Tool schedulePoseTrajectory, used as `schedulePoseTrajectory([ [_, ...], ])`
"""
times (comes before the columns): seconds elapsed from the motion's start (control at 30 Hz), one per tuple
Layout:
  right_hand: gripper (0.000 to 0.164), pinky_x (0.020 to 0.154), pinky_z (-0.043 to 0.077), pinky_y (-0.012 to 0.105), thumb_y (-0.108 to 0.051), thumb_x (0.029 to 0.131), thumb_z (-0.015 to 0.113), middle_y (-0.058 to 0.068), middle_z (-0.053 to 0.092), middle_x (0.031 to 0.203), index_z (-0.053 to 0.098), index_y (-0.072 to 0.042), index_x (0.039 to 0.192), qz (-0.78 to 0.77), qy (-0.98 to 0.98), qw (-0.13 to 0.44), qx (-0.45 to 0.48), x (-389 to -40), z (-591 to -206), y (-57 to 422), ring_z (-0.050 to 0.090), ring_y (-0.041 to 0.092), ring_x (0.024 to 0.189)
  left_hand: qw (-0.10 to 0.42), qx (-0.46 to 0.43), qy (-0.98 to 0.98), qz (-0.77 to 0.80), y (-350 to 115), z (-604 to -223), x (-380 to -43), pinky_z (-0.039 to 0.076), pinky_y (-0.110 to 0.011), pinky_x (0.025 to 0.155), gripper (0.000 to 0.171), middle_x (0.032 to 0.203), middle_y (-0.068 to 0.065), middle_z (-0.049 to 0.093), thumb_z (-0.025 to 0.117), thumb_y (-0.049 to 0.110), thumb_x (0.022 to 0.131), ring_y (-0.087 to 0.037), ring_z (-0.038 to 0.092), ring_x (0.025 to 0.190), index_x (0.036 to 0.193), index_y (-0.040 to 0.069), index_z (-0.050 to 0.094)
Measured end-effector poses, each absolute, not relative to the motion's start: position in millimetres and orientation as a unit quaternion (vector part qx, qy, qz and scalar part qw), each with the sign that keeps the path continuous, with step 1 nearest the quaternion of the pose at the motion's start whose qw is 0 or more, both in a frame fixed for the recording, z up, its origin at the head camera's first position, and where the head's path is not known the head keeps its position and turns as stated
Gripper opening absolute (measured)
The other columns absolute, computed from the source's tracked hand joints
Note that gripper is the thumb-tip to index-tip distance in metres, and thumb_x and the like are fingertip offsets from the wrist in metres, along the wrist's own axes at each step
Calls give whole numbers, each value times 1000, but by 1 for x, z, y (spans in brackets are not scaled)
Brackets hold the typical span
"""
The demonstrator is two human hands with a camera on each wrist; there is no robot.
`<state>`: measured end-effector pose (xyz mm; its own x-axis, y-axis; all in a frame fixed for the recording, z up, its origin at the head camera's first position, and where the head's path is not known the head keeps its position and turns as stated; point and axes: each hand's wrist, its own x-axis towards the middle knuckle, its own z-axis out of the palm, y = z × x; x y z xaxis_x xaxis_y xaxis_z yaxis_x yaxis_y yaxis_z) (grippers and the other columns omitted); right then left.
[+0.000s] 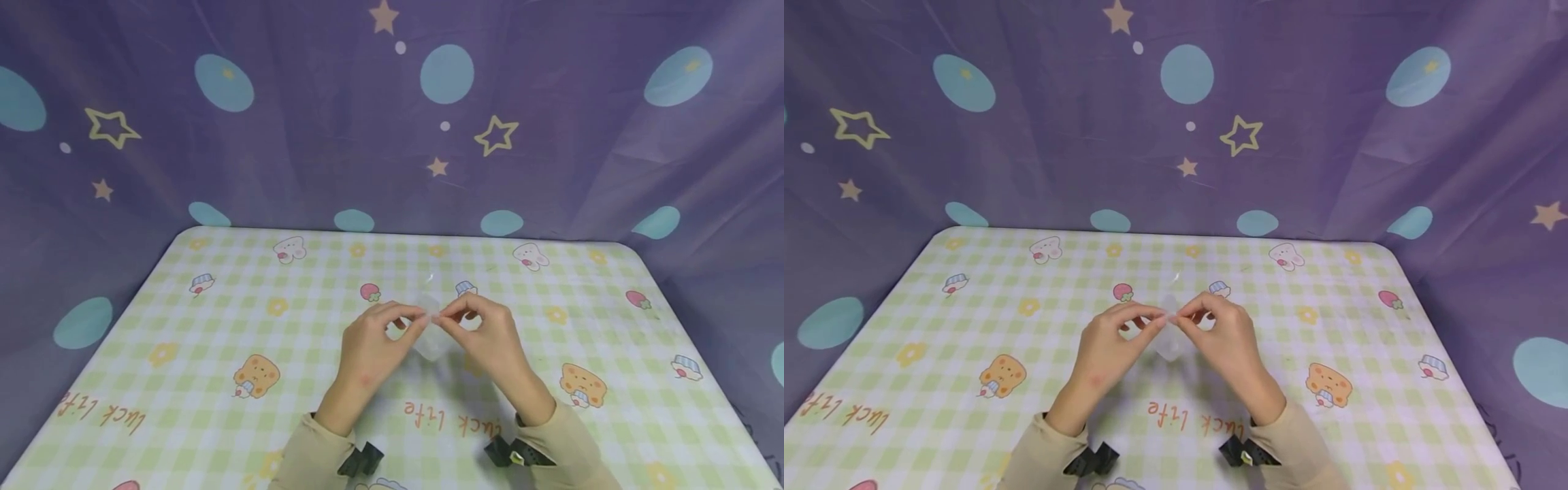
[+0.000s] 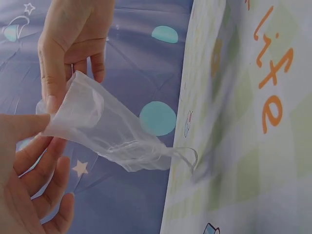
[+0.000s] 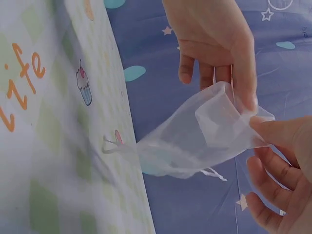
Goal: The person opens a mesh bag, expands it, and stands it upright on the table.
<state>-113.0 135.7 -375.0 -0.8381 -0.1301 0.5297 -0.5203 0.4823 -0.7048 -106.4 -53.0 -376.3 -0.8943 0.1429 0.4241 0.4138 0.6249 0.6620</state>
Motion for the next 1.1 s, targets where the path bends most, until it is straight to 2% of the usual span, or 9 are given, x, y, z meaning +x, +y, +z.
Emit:
schedulePoseTrajectory([
  [0.23,11,72,54,34,-8,84,79,-6,72,86,77,-12,94,460,-841,188,214,-111,-374,133,62,6,76,207,-134,-881,-403,-54,-378,-106,46,-28,59,8,77,7,67,81,29,84,-15,61,69,87,22,77],
  [0.37,9,71,54,35,-7,83,80,-7,72,84,78,-13,90,458,-841,193,212,-111,-373,133,63,7,76,213,-114,-882,-404,-54,-377,-107,44,-29,58,9,74,5,65,83,24,80,-18,60,66,82,22,74],
  [0.47,11,70,54,31,-5,81,81,-8,72,82,78,-14,85,453,-842,207,209,-111,-373,134,63,7,75,230,-107,-884,-393,-55,-377,-108,43,-28,56,11,72,5,64,84,20,79,-14,58,64,80,23,73],
  [0.53,8,69,53,27,-8,82,81,-8,72,81,76,-14,83,446,-842,218,212,-111,-374,135,63,6,74,240,-108,-884,-387,-55,-378,-108,43,-28,56,12,73,7,65,83,18,79,-12,58,65,81,24,72],
  [0.73,19,65,50,20,-2,75,86,-7,70,77,72,-15,77,418,-845,257,213,-112,-376,135,61,6,69,243,-119,-882,-386,-56,-378,-108,47,-28,60,12,79,15,70,82,19,81,-6,61,69,86,26,74],
  [0.87,24,62,49,22,3,71,86,-7,69,76,71,-15,76,398,-852,277,199,-112,-375,135,61,7,68,238,-129,-885,-379,-56,-378,-108,48,-28,61,11,79,14,72,81,20,82,-6,63,68,90,26,75],
  [1.1,23,61,50,23,4,73,84,-6,69,76,70,-14,78,390,-854,284,195,-113,-376,136,62,10,68,228,-135,-892,-368,-55,-375,-107,45,-27,58,10,80,13,73,78,22,85,-8,65,67,94,26,76],
])
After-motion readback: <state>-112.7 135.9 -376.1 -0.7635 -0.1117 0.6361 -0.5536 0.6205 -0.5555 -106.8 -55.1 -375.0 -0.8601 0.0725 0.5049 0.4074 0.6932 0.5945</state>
